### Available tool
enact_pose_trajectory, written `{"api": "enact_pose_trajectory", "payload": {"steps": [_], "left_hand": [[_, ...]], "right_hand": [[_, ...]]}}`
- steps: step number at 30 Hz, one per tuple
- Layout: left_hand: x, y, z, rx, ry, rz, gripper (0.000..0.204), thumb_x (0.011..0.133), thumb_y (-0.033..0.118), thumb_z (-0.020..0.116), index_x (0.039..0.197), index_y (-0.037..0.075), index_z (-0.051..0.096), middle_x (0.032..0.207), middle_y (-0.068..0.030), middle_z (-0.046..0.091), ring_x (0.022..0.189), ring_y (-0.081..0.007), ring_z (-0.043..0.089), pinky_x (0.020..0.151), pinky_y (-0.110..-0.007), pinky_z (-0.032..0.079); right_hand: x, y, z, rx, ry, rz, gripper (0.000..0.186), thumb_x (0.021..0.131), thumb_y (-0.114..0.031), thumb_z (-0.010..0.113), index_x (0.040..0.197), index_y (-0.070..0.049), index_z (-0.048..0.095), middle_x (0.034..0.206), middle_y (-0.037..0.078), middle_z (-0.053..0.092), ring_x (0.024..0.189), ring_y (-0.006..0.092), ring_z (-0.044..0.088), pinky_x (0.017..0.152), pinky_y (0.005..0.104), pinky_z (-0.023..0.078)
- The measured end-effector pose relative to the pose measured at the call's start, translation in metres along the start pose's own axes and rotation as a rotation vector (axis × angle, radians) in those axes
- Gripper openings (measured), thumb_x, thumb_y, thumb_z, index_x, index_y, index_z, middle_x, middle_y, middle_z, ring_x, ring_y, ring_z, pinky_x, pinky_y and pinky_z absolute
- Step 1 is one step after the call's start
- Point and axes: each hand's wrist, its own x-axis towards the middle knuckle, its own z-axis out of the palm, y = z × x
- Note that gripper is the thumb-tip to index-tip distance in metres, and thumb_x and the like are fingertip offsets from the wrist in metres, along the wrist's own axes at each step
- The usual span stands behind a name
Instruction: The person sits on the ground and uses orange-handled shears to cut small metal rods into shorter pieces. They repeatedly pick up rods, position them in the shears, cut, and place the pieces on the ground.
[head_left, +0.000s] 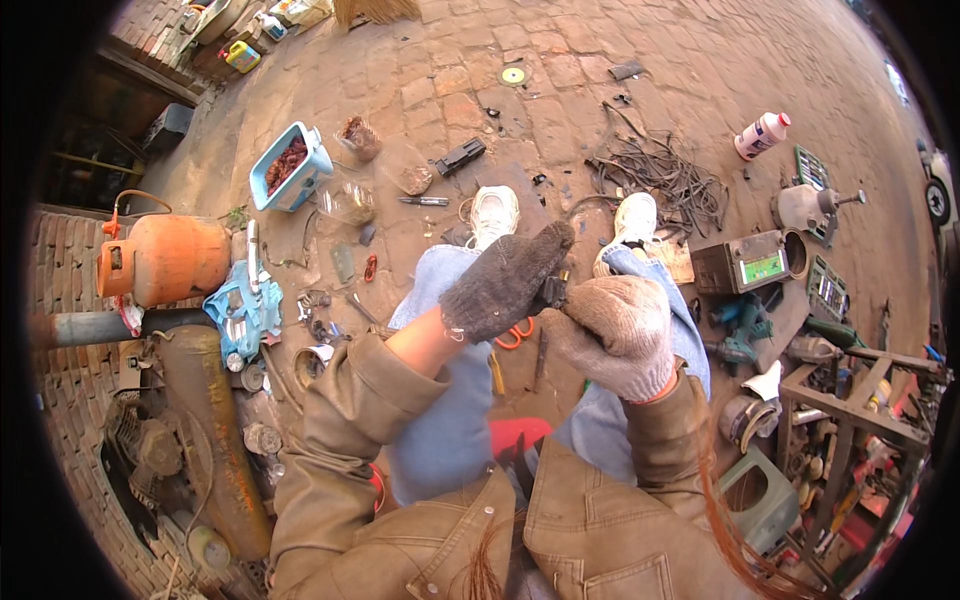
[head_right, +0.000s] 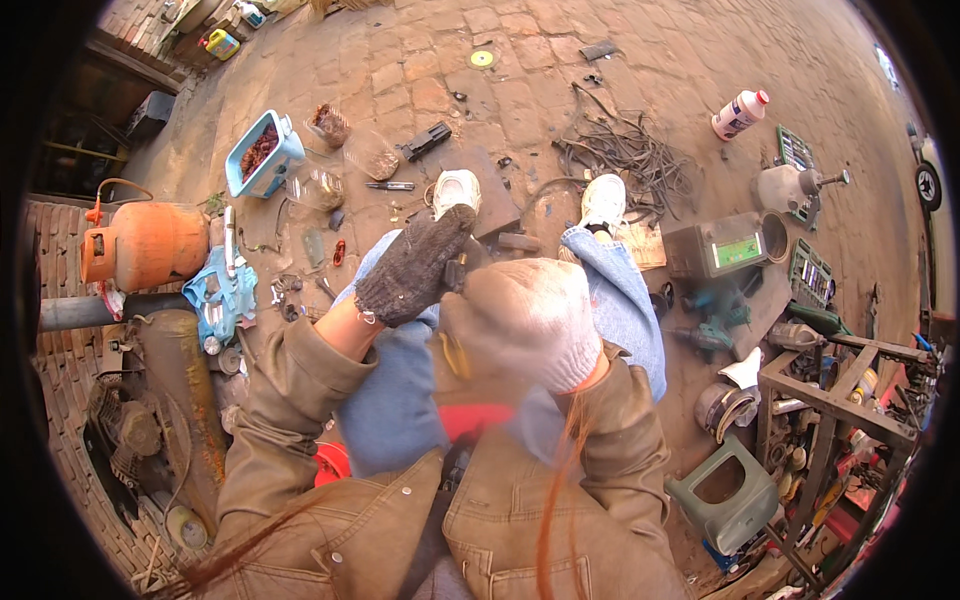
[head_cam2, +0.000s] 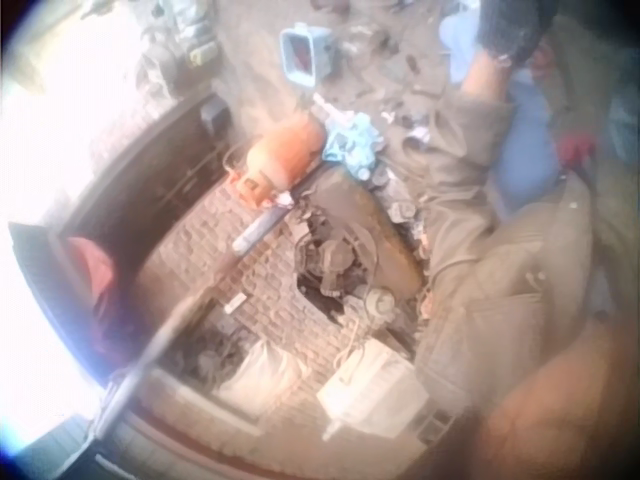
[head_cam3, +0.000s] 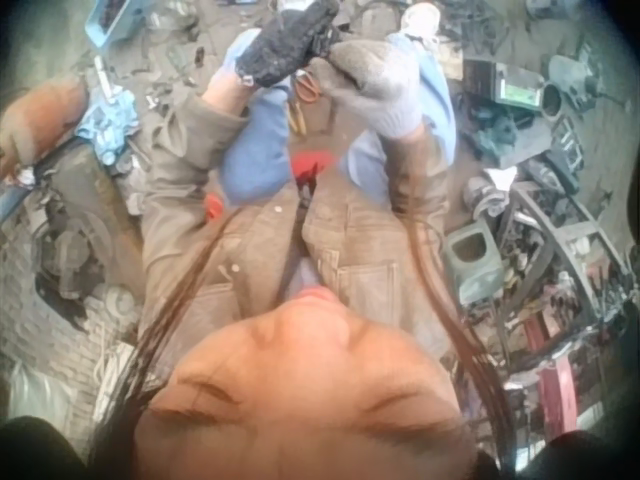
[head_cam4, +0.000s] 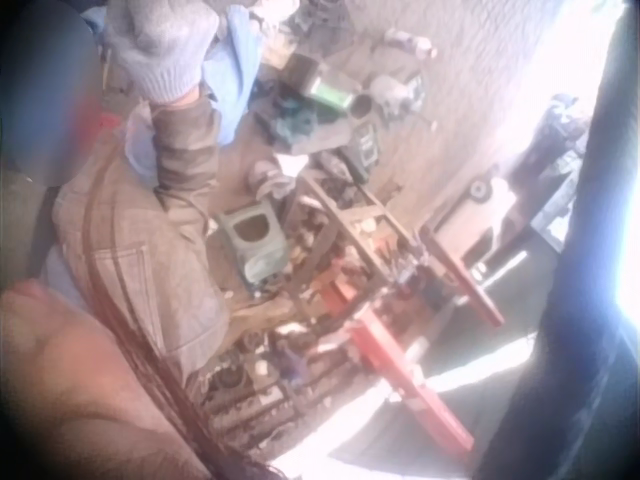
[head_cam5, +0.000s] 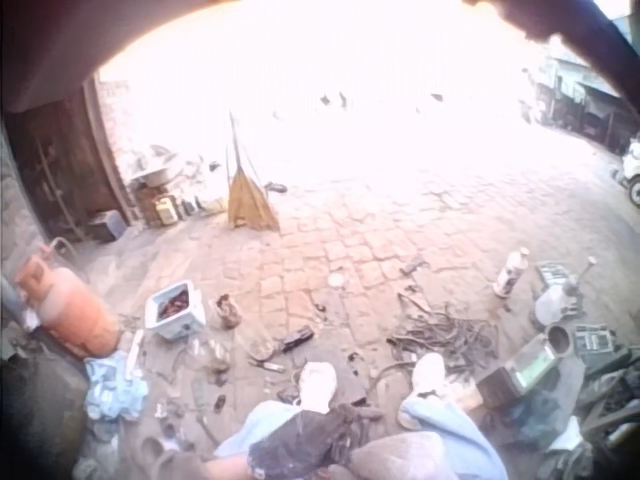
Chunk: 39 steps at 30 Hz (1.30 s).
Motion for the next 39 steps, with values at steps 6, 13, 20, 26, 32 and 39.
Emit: {"api": "enact_pose_trajectory", "payload": {"steps": [6,13,20,26,32,39], "left_hand": [[0.001,-0.003,0.004,-0.039,0.042,-0.101,0.045,0.089,0.003,0.052,0.134,0.003,0.046,0.074,-0.0156,0.061,0.061,-0.0302,0.061,0.053,-0.038,0.047],[0.003,0.012,0.001,0.067,0.120,-0.045,0.023,0.097,0.021,0.049,0.115,0.010,0.058,0.067,-0.0114,0.061,0.056,-0.0303,0.059,0.050,-0.040,0.045],[0.001,0.018,-0.009,0.018,0.118,-0.158,0.017,0.092,0.022,0.054,0.088,0.009,0.065,0.062,-0.0096,0.059,0.056,-0.0298,0.059,0.051,-0.040,0.045],[0.003,0.016,-0.015,0.037,-0.028,-0.154,0.013,0.083,0.015,0.061,0.091,0.005,0.064,0.070,-0.0147,0.061,0.062,-0.0329,0.060,0.055,-0.042,0.047],[0.003,0.021,-0.017,0.093,0.088,-0.063,0.012,0.079,0.020,0.061,0.078,0.008,0.063,0.064,-0.0130,0.058,0.059,-0.0342,0.058,0.054,-0.043,0.045],[0.001,0.022,-0.018,0.119,0.056,-0.051,0.020,0.063,0.028,0.071,0.072,0.013,0.061,0.059,-0.0074,0.055,0.053,-0.0311,0.056,0.049,-0.042,0.043]], "right_hand": [[-0.004,0.009,0.004,0.163,-0.041,0.293,0.020,0.069,-0.009,0.077,0.078,0.000,0.062,0.063,0.008,0.054,0.054,0.0196,0.051,0.052,0.0320,0.040],[-0.011,0.015,0.008,0.591,-0.121,0.779,0.022,0.087,-0.018,0.059,0.086,0.004,0.063,0.075,0.008,0.062,0.066,0.0159,0.057,0.062,0.0318,0.047],[-0.020,0.010,0.029,0.722,-0.120,0.791,0.038,0.098,-0.033,0.049,0.095,0.002,0.064,0.078,0.005,0.063,0.069,0.0122,0.058,0.063,0.0281,0.047],[-0.021,0.010,0.034,0.953,0.019,0.984,0.057,0.099,-0.051,0.041,0.094,-0.001,0.065,0.073,0.004,0.064,0.063,0.0115,0.060,0.057,0.0249,0.048],[-0.016,-0.007,0.043,0.892,0.068,1.104,0.055,0.100,-0.051,0.040,0.086,-0.003,0.063,0.066,0.003,0.060,0.052,0.0093,0.053,0.047,0.0243,0.040],[-0.011,-0.013,0.041,0.984,0.038,1.188,0.050,0.099,-0.048,0.042,0.088,-0.003,0.062,0.063,0.002,0.055,0.050,0.0090,0.048,0.045,0.0240,0.037]]}}
